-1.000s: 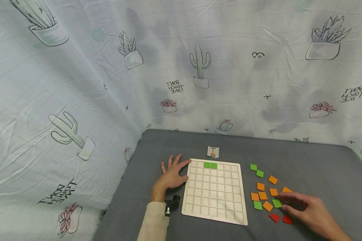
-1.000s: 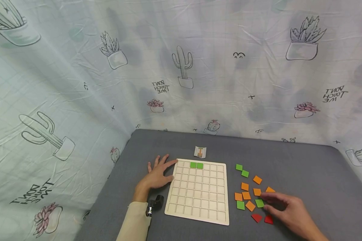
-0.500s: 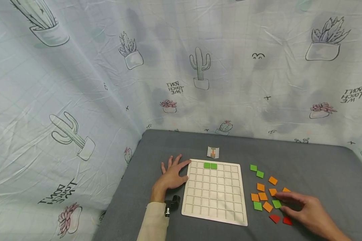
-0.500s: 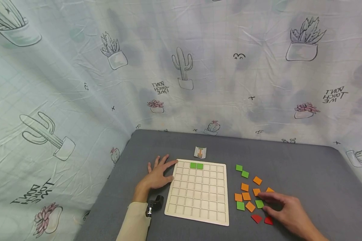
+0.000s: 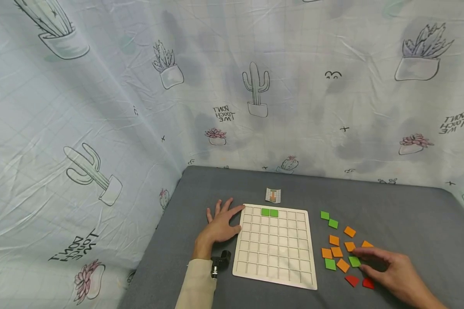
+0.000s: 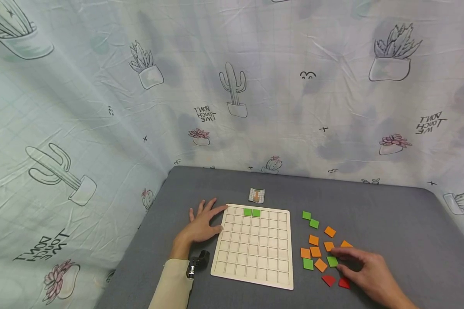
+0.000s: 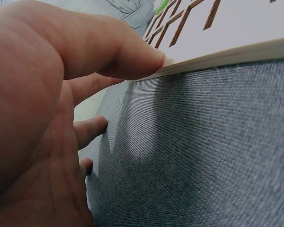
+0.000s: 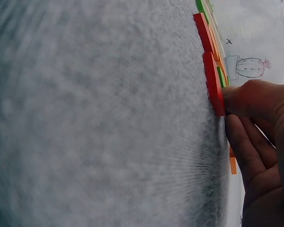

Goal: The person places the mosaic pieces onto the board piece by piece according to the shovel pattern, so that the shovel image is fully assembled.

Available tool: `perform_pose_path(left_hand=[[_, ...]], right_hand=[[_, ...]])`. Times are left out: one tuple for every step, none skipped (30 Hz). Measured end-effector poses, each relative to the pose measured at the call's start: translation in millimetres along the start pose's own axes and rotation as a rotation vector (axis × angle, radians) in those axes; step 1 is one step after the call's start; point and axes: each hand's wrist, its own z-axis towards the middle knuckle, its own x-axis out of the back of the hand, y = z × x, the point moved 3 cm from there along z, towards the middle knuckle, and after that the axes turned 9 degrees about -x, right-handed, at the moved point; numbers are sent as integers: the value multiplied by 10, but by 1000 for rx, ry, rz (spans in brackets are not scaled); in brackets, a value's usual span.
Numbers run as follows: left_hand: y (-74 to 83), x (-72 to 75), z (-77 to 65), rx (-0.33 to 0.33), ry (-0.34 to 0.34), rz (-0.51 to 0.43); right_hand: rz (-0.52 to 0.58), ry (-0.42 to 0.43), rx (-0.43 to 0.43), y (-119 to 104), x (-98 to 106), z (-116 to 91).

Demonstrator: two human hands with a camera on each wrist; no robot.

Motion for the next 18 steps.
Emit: perform_pose_path(left_hand=[[0, 2, 3, -4, 3, -2], [-1, 2, 5, -3, 1, -1], [0, 4, 5, -5, 2, -2], [2, 3, 4, -4, 0, 0], [1, 3, 5, -5, 1, 2], [-1, 3, 4, -2, -3, 6], [-1, 4, 5, -1, 1, 10], [-2, 1, 2, 6, -3, 13], [-2, -3, 0, 7, -2, 13], [-5, -7, 0, 13, -6, 15], [-8, -8, 1, 15, -6, 16], [-11, -10, 1, 20, -8, 17], [-15, -12, 3, 21, -8, 17], [-16, -13, 7, 17, -6, 18], [-17, -13, 9, 16, -5, 18], [-19, -11, 12, 17, -5, 21], [-20, -10, 14, 15, -4, 23], [-21, -10, 14, 14, -3, 23]], right_hand=[[-3, 2, -1, 0, -1, 2], [-5, 6, -2, 0, -1, 4], [-10, 9, -3, -1, -2, 6], [-15, 12, -5, -1, -7, 5], [-20, 14, -9, 1, -9, 5], [-22, 16, -14, 3, -11, 5], [-25, 20, -17, 4, -11, 4], [-26, 23, -17, 2, -10, 3], [-22, 24, -16, -1, -8, 3], [-15, 25, -12, -6, -3, 2], [-5, 28, -5, -14, 4, 2], [3, 32, 5, -23, 12, 2], [12, 34, 16, -36, 21, 4], [20, 36, 25, -49, 34, 8], [31, 39, 35, -65, 46, 13], [35, 44, 47, -84, 58, 20], [38, 48, 56, -103, 71, 31], [40, 47, 62, -123, 85, 45]])
